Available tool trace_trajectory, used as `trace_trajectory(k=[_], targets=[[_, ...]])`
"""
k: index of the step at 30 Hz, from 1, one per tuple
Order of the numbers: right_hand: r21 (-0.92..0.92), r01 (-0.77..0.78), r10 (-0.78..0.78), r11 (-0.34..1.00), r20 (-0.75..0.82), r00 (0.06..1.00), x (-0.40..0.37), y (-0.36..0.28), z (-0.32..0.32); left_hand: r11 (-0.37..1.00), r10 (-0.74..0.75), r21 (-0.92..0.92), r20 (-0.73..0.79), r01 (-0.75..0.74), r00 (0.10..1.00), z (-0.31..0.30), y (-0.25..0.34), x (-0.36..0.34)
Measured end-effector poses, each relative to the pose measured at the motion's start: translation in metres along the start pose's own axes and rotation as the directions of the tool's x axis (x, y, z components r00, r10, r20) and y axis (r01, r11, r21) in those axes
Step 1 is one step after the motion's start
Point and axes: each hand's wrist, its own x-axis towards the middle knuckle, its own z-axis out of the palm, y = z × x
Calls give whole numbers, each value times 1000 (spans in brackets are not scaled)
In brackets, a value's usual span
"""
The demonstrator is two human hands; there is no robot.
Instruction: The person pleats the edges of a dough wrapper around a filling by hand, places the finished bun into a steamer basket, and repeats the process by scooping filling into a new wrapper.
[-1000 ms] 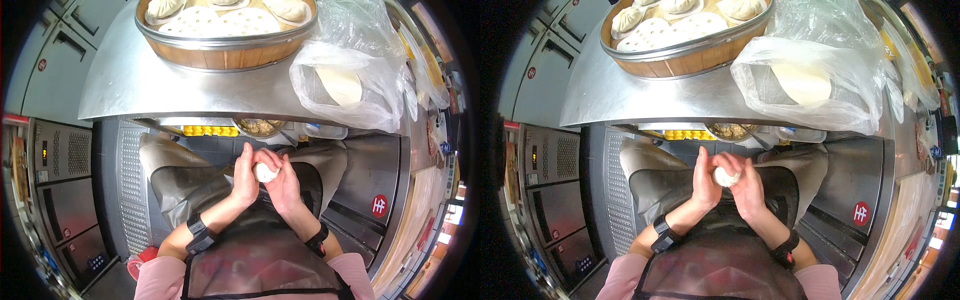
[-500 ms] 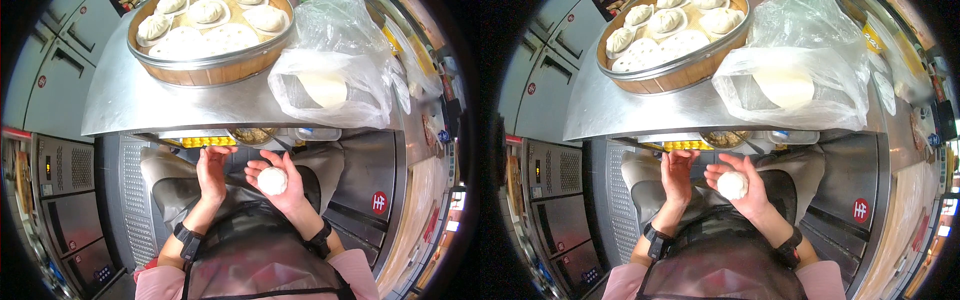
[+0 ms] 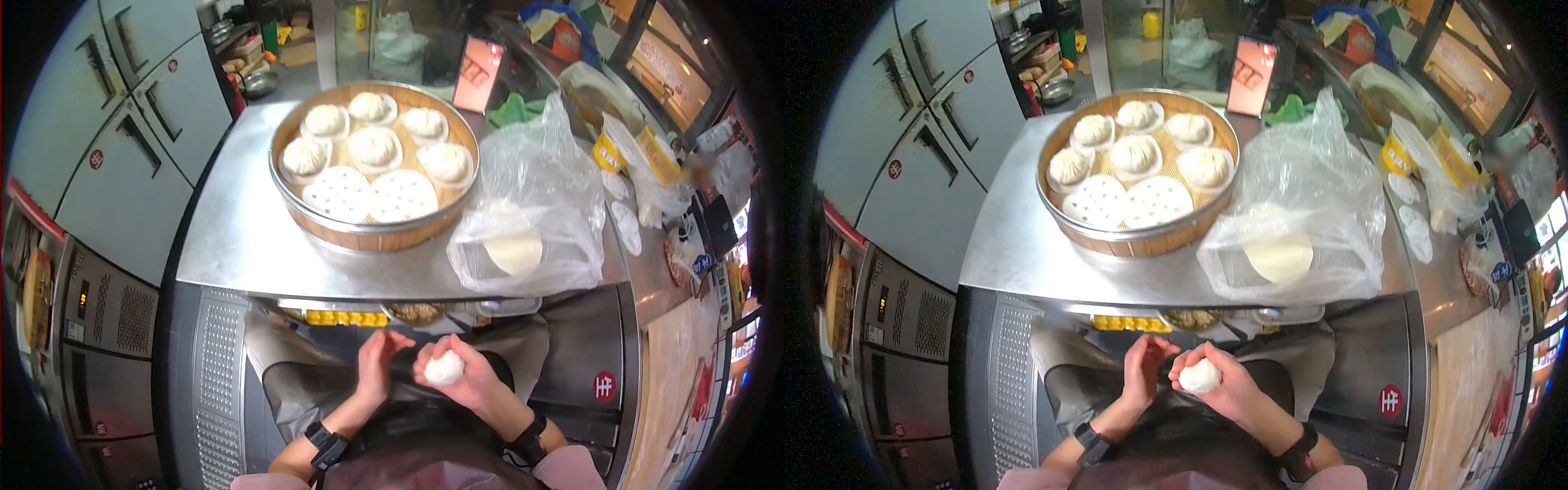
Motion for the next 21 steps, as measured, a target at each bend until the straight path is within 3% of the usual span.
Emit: trace_trajectory(k=[2,5,8,10,11,13,14,16,17,19,20,21], targets=[[-309,156,-87,938,225,970,7,-23,36,999,-23,25,9,23,1000,0,6,0],[-529,349,-186,774,336,923,14,-64,107,999,-35,-5,47,36,998,-4,7,1],[-580,475,-268,662,408,873,35,-96,153,998,-40,-52,53,43,998,-11,7,1],[-614,606,-413,506,445,795,53,-106,182,998,-46,-46,55,49,997,-16,11,2],[-617,606,-408,501,449,795,64,-108,191,998,-54,-35,54,56,997,-17,13,3],[-788,366,-268,495,262,927,92,-106,206,998,-47,-39,45,49,998,-21,15,5],[-790,370,-264,489,270,926,108,-104,209,998,-47,-34,36,49,998,-23,17,7],[-936,296,-296,189,234,926,144,-99,208,998,-39,-38,23,40,999,-24,23,9],[-937,298,-291,182,239,927,157,-98,208,998,-43,-41,9,44,999,-25,25,10],[-816,446,-258,-369,551,794,176,-94,209,996,-36,-81,3,36,999,-30,24,12],[-752,460,-262,-471,618,741,180,-88,210,993,-34,-117,-1,33,999,-32,24,14],[-753,459,-259,-472,616,744,184,-87,208,992,-34,-120,-3,33,999,-33,23,14]])
